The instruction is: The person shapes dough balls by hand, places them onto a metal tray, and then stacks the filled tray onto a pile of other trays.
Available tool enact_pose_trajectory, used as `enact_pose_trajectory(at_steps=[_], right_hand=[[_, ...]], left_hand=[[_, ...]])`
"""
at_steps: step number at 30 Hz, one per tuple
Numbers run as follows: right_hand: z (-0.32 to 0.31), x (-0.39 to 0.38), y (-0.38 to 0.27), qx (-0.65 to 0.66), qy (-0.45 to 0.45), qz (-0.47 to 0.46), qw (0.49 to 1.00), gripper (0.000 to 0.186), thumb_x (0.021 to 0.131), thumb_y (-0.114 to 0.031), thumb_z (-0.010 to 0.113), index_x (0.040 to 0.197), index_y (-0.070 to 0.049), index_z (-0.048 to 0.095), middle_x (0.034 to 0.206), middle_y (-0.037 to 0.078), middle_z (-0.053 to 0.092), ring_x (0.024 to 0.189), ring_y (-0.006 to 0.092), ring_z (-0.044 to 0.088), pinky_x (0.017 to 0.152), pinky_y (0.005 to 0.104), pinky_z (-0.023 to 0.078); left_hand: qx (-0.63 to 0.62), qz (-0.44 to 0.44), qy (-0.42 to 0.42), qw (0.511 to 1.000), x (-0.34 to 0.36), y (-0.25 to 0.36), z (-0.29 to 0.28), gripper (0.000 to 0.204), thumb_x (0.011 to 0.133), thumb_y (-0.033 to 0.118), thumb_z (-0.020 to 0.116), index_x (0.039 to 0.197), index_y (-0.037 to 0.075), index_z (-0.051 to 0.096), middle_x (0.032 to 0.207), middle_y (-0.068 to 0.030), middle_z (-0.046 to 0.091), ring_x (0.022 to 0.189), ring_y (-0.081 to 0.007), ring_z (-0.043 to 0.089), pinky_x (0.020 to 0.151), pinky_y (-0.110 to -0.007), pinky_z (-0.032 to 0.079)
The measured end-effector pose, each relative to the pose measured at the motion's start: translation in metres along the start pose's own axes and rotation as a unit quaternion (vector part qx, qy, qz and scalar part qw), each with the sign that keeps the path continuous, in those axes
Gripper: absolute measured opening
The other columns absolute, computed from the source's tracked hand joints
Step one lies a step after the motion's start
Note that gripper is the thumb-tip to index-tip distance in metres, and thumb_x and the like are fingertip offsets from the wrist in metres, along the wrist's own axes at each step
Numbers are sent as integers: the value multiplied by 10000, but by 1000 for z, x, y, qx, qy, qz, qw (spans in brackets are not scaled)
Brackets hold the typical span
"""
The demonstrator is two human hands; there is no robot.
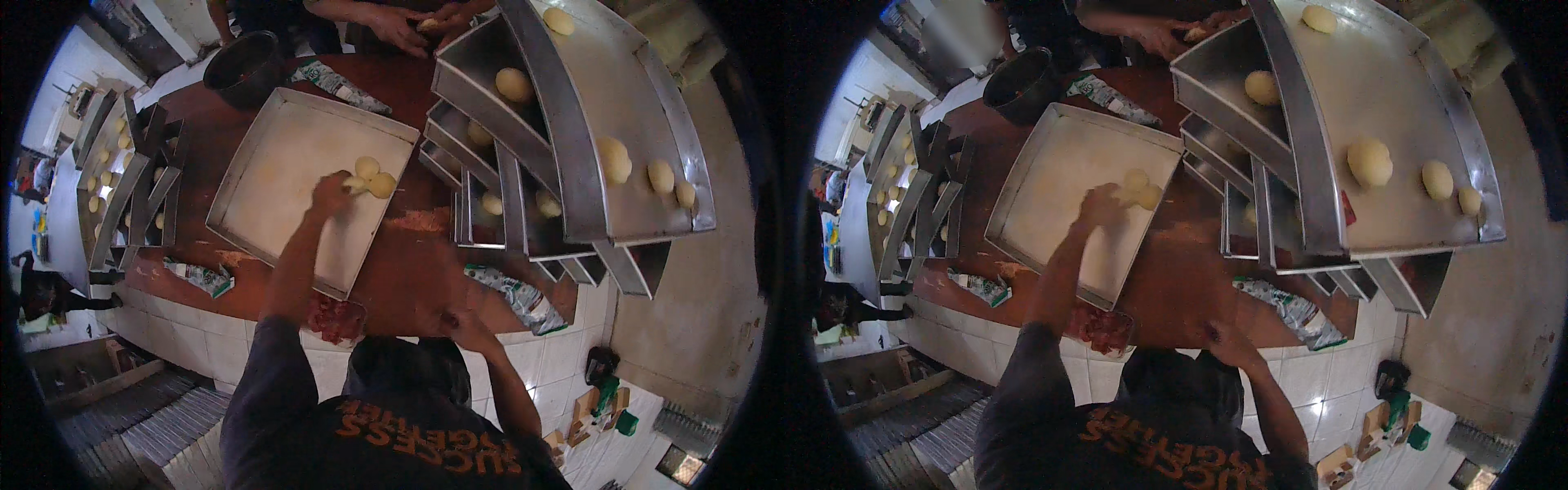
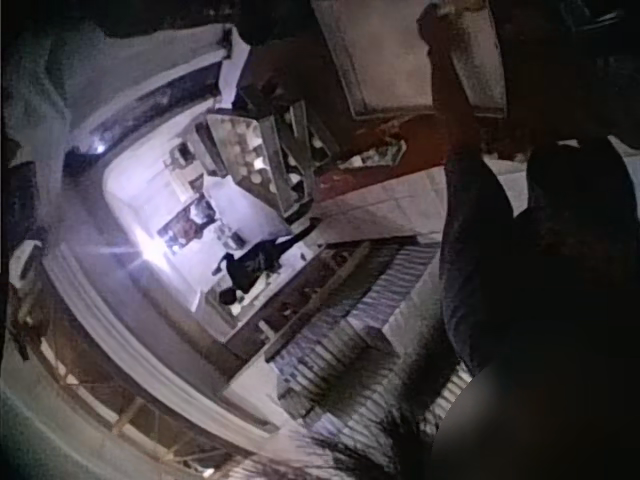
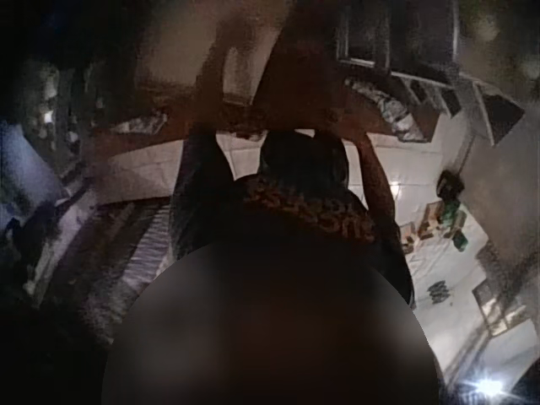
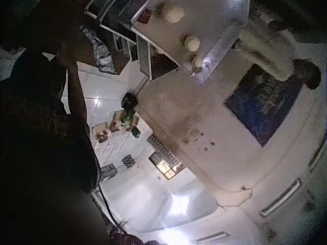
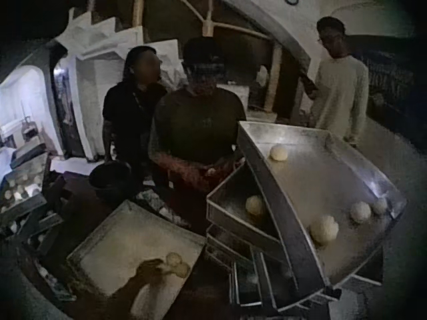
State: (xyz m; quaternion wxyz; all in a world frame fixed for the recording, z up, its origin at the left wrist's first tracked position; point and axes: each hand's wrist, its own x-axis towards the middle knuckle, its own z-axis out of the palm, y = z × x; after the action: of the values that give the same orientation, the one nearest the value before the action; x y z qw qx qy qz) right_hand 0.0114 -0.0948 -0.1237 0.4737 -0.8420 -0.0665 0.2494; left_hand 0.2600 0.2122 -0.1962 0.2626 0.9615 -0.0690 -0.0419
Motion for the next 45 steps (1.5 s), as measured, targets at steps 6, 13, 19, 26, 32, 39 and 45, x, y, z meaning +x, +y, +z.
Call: enact_pose_trajectory(at_steps=[6,13,19,26,32,39,45], right_hand=[[9,3,52,19,27,48,998,320,791,-214,591,1008,15,545,900,149,593,826,232,571,735,335,445],[-14,-6,29,17,41,17,999,273,795,-182,603,987,8,562,892,90,595,795,169,550,724,298,446],[-34,-14,61,55,41,9,998,281,772,-161,604,996,5,569,926,113,605,865,180,565,771,306,445],[-47,-16,68,10,77,-82,994,283,750,-139,601,995,-1,569,940,121,610,893,206,569,786,321,440],[-83,-15,84,-184,216,-71,956,415,708,-202,630,1054,-2,518,970,171,549,931,329,519,827,409,412],[-85,11,126,-367,136,-90,916,604,664,-220,666,1176,-45,396,1009,209,501,979,397,465,836,478,383],[-92,37,143,-306,67,-6,950,492,680,-190,650,1102,-29,455,1018,203,523,961,373,505,829,442,409]], left_hand=[[-613,-230,38,755,-30,-55,-38,247,787,324,522,876,100,577,729,-20,562,650,-135,517,525,-276,404],[-554,-262,182,769,-49,8,-38,197,707,167,649,732,133,457,667,-1,483,579,-102,460,446,-243,335],[-737,-109,317,586,-59,-14,-104,134,752,206,556,769,112,462,706,-41,503,620,-151,499,472,-259,397],[-871,-162,70,459,-144,89,-43,323,796,314,525,986,55,495,931,-100,551,774,-249,555,649,-322,511],[-106,-66,-102,987,-248,228,76,521,712,126,625,1147,-31,385,1149,-195,443,1007,-315,514,824,-386,459],[-23,-60,113,992,-239,197,150,216,681,51,552,894,20,576,1000,-180,544,880,-353,548,729,-427,472],[-58,-186,-78,978,-223,236,133,183,726,110,601,883,18,616,884,-159,611,841,-320,585,722,-369,479]])
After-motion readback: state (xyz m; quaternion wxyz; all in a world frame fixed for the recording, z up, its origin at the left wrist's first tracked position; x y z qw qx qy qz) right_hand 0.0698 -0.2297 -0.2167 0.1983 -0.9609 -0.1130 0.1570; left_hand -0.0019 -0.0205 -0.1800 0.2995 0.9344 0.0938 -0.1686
